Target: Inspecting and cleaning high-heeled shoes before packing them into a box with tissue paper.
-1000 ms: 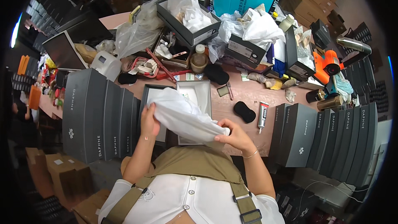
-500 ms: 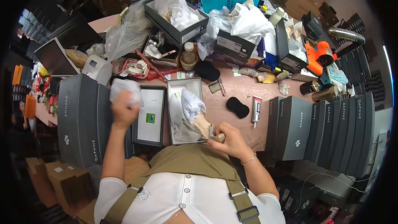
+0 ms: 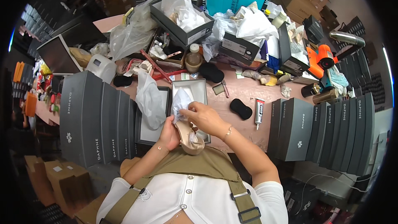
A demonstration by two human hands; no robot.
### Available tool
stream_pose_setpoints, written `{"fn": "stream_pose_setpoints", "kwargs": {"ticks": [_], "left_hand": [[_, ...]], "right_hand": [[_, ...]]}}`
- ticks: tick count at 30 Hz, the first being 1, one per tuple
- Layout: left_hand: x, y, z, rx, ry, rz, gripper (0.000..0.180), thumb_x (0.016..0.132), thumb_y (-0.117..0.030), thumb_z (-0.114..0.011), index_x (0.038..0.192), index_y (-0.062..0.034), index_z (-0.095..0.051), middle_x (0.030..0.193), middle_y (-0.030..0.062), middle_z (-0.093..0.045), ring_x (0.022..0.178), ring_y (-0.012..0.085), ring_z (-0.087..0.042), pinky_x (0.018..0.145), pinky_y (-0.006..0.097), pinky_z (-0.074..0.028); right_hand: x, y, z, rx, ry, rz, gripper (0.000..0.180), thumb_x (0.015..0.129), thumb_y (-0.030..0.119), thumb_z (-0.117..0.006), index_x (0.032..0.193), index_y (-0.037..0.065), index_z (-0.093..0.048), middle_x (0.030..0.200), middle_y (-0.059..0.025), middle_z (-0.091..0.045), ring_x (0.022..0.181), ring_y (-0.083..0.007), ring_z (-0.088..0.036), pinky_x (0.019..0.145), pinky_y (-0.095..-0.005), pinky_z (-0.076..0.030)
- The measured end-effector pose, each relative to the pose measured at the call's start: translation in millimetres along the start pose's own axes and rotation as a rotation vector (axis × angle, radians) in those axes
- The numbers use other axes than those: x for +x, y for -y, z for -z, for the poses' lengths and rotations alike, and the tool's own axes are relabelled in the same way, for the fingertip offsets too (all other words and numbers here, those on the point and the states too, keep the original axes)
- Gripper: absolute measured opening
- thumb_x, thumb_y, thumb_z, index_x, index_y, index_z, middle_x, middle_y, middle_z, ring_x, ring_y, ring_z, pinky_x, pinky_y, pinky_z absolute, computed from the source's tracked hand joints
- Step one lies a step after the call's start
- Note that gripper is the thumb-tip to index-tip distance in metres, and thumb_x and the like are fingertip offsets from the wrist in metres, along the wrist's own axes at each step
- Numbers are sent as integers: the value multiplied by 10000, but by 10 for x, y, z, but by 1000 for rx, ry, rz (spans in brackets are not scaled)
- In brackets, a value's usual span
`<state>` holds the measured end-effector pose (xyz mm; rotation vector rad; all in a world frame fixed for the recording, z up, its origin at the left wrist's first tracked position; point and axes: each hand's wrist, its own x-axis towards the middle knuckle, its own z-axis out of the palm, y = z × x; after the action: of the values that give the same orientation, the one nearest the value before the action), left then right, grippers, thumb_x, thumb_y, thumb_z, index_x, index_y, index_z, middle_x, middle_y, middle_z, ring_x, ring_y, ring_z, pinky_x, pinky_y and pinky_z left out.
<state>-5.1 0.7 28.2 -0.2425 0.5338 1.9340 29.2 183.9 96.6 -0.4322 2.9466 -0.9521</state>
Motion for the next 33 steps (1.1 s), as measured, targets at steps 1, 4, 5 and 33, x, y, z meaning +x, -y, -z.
{"fn": "stream_pose_setpoints", "kwargs": {"ticks": [1,4,5,33], "left_hand": [[-14,-13,-86,-20,-45,-30,524,958,-415,-279,1310,-43,-391,1215,132,-535,1092,279,-547,973,470,-411],[15,46,-222,-23,-135,-89,504,962,-419,-325,1308,-60,-395,1220,104,-530,1156,257,-500,1012,453,-372],[6,73,-257,29,-140,-67,452,946,-380,-434,1263,-57,-444,1189,83,-551,1116,234,-524,989,441,-392],[21,-101,-78,-354,171,404,509,884,-252,-469,1249,90,-375,851,177,-635,701,242,-667,604,332,-588]], "right_hand": [[28,-3,-65,-48,-57,31,313,791,102,-585,1103,92,-573,964,-106,-574,858,-294,-598,731,-370,-492],[136,-173,-306,-141,-192,77,278,762,79,-584,1037,114,-562,900,-88,-583,784,-296,-604,654,-393,-490],[135,-202,-327,-60,-197,33,280,752,69,-591,1028,105,-564,886,-96,-581,763,-295,-599,652,-381,-488],[111,-394,-194,733,-520,-302,147,868,119,-628,917,-19,-637,882,-60,-636,804,-134,-580,720,-255,-449]]}}
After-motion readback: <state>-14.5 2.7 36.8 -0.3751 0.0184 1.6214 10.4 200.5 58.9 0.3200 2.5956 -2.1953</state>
